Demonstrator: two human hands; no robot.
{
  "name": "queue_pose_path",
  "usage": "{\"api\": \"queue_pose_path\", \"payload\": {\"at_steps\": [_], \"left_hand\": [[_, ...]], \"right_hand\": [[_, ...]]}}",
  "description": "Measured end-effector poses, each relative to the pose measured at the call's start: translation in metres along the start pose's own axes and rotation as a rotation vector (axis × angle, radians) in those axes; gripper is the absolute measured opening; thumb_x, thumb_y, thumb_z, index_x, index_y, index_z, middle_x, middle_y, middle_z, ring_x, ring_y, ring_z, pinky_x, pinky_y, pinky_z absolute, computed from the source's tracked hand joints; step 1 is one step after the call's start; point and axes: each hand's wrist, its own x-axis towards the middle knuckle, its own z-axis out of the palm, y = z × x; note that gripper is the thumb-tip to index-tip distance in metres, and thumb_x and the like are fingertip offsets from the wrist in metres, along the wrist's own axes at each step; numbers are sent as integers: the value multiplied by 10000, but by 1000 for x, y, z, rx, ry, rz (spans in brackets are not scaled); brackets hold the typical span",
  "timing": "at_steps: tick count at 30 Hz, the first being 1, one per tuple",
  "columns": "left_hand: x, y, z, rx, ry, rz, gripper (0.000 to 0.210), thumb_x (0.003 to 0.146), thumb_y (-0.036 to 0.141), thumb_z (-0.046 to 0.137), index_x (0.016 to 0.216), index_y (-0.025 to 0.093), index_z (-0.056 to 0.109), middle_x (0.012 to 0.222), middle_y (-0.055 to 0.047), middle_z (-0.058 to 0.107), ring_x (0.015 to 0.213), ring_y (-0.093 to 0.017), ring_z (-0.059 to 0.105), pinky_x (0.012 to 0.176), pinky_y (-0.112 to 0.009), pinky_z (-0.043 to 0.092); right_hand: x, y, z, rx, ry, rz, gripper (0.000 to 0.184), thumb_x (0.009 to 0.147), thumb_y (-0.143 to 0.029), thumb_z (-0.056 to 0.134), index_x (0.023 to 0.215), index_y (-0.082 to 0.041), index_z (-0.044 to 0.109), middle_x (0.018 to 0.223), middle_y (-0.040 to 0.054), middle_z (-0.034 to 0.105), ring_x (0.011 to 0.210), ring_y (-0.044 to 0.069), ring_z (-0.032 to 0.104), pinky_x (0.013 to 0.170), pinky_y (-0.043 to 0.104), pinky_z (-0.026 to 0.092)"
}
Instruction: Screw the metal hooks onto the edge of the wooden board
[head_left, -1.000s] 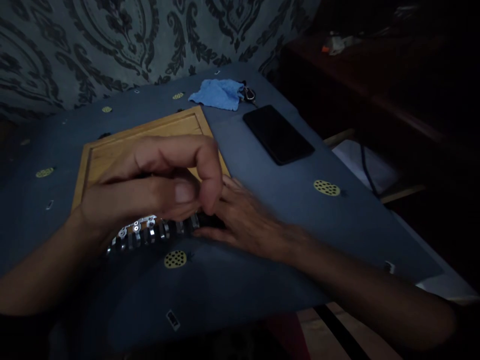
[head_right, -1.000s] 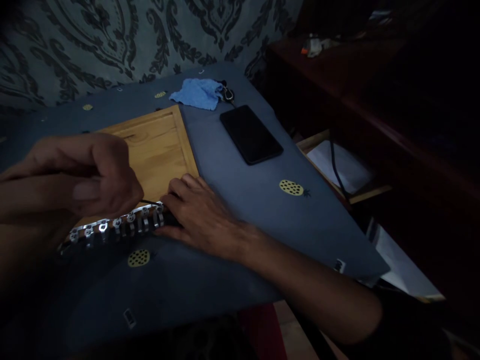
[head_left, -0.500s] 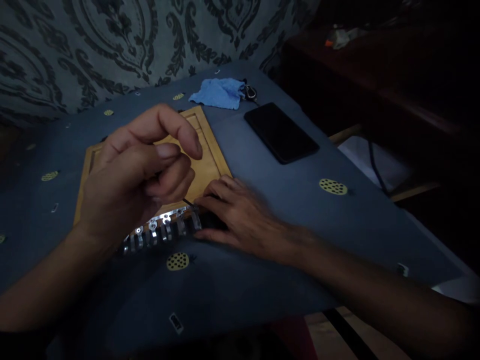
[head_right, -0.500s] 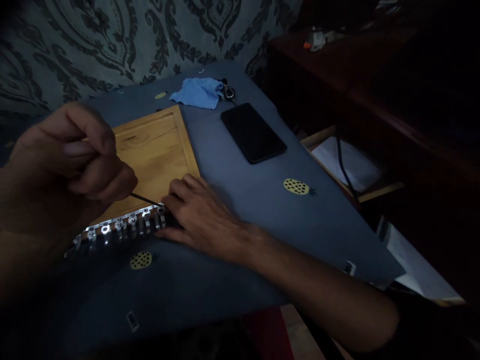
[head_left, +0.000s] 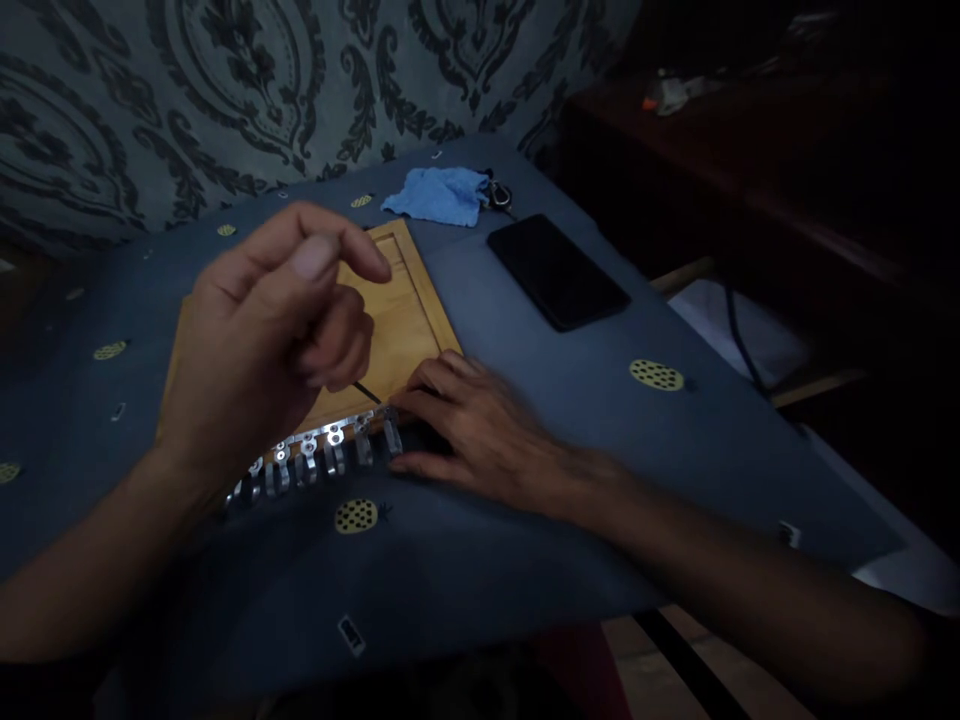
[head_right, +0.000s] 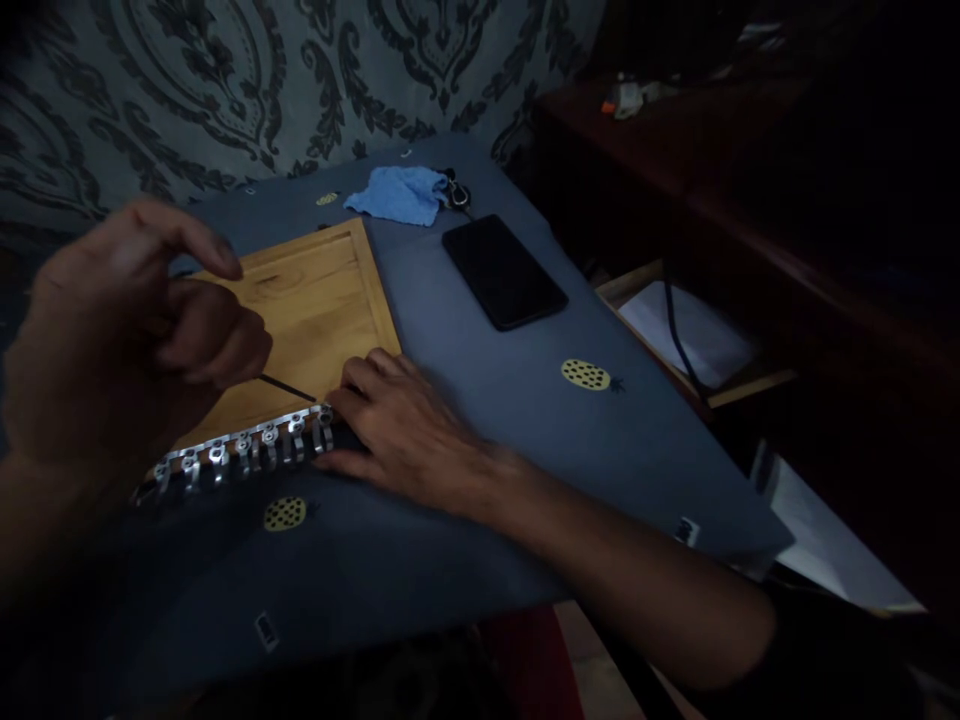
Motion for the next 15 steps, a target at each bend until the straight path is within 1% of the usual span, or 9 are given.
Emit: {"api": "queue_pose_path", "payload": {"at_steps": [2, 4, 9, 12, 15], "left_hand": [[0, 3, 1, 9, 56, 0, 155, 887, 254, 691, 751, 180, 697, 406, 83, 296, 336, -61, 227, 386, -251, 249], [0, 4, 3, 7, 85, 4, 147, 860, 232, 706, 730, 167, 685, 411, 75, 312, 344, -60, 248, 393, -250, 249], [-4, 0, 6, -31, 127, -11, 235, 921, 125, 541, 744, 145, 695, 433, 56, 322, 368, -72, 288, 426, -247, 289], [-4, -3, 5, -49, 104, 3, 217, 912, 126, 556, 752, 141, 702, 435, 58, 333, 370, -73, 297, 428, -249, 296], [-4, -5, 2, -60, 66, 15, 177, 913, 134, 581, 788, 128, 707, 448, 62, 353, 379, -74, 316, 432, -250, 311]], "right_hand": [[0, 0, 0, 0, -3, 3, 462, 929, -547, 663, 1117, -128, 708, 1053, 107, 632, 989, 256, 537, 893, 439, 491], [1, -1, -1, 2, -8, 6, 457, 929, -536, 670, 1112, -118, 710, 1059, 111, 632, 998, 259, 540, 903, 440, 489], [0, 0, 0, 8, -6, 9, 486, 962, -580, 591, 1100, -130, 709, 1049, 111, 622, 992, 260, 540, 881, 433, 485], [0, 0, 0, 12, -1, 2, 506, 977, -588, 557, 1113, -125, 705, 1054, 110, 619, 990, 255, 534, 889, 432, 482], [0, 0, 1, 20, 7, -3, 504, 966, -571, 589, 1113, -104, 709, 1056, 113, 620, 989, 252, 535, 900, 429, 480]]}}
